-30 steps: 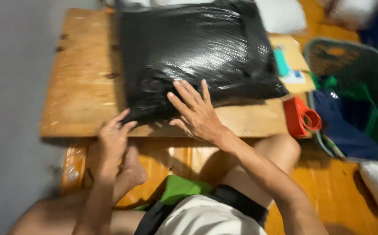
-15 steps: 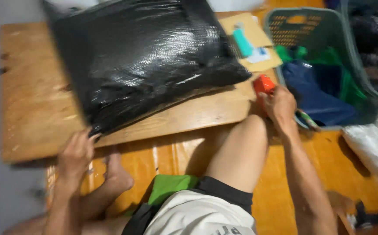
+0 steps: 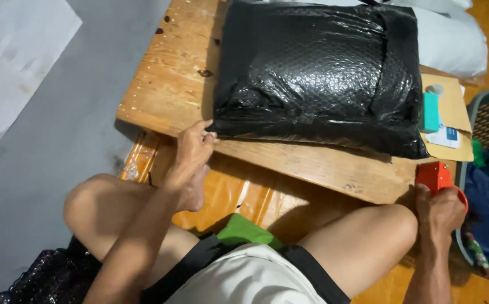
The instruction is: Sealing a black bubble mailer bag using a manual tape dispenser on a low wooden table
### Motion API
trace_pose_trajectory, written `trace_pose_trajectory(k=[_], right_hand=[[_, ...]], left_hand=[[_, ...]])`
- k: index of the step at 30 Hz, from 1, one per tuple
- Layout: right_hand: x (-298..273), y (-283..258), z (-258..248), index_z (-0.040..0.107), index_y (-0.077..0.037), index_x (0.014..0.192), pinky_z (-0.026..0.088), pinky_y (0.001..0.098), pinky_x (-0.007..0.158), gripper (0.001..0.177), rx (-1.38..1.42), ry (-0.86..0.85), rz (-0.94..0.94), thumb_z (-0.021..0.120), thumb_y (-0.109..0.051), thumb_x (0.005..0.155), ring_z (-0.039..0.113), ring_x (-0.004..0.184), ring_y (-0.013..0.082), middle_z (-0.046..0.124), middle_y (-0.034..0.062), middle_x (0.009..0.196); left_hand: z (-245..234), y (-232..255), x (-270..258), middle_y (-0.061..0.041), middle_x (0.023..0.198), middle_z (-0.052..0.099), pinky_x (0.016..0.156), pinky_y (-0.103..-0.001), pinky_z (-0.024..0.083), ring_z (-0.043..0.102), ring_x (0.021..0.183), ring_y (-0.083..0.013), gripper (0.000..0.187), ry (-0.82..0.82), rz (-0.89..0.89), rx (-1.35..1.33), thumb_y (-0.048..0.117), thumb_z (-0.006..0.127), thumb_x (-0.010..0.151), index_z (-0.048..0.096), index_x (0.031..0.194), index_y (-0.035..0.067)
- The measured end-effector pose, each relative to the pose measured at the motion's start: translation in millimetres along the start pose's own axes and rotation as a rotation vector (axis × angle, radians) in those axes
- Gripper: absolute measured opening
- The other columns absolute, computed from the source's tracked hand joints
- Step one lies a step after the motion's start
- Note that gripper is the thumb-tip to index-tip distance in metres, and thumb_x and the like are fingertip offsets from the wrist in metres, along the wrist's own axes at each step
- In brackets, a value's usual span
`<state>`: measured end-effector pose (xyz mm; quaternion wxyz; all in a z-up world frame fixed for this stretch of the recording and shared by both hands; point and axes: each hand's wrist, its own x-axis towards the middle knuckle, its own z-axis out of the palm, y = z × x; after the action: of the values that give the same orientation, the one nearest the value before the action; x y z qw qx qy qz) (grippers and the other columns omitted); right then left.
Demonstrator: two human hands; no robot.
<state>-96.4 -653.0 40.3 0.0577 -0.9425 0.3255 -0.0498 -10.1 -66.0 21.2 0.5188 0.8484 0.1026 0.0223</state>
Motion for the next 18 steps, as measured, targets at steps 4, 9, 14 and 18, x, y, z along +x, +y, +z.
trace_pose_trajectory(k=[4,9,14,18], right_hand=[[13.6,44.7,26.4,0.068,0.013,0.105,0.049,0.0645,0.069,0.053,0.094,0.17,-0.109,0.079,-0.039,0.109,0.064,0.089,0.0626,0.07,0.0399,0.101],[-30.7,12.2,-20.2,0.074,0.006,0.109,0.047,0.0472,0.062,0.036,0.391,0.373,-0.151,0.082,-0.028,0.111,0.062,0.077,0.0323,0.071,0.0196,0.093],[-120.3,-67.5,-56.2,0.065,-0.006,0.11,0.044,0.0307,0.07,0.017,0.832,0.119,-0.164,0.073,-0.021,0.112,0.055,0.083,0.0132,0.066,0.0063,0.1],[-172.8,-124.9,-37.0,0.069,-0.004,0.124,0.052,0.0251,0.09,0.029,1.185,-0.232,-0.078,0.064,-0.016,0.099,0.064,0.098,0.0114,0.072,0.0057,0.113]], left_hand=[[-6.5,31.7,-13.4,-0.017,0.122,0.073,0.094,-0.035,0.055,0.073,0.104,-0.0274,0.055,0.013,-0.008,0.111,0.039,0.061,0.09,0.066,0.132,0.004],[3.9,49.0,-6.5,-0.016,0.063,0.054,0.072,-0.05,0.039,0.054,0.069,-0.0327,0.073,0.15,-0.147,0.183,0.072,0.047,0.094,0.039,0.062,0.008],[10.0,53.1,5.4,-0.009,0.062,0.045,0.064,-0.049,0.038,0.049,0.062,-0.0281,0.071,0.08,-0.188,0.223,0.075,0.047,0.094,0.041,0.065,0.01],[14.0,35.9,14.4,-0.012,0.059,0.041,0.069,-0.051,0.036,0.046,0.064,-0.0317,0.072,0.079,-0.093,0.202,0.073,0.046,0.096,0.035,0.063,0.009]])
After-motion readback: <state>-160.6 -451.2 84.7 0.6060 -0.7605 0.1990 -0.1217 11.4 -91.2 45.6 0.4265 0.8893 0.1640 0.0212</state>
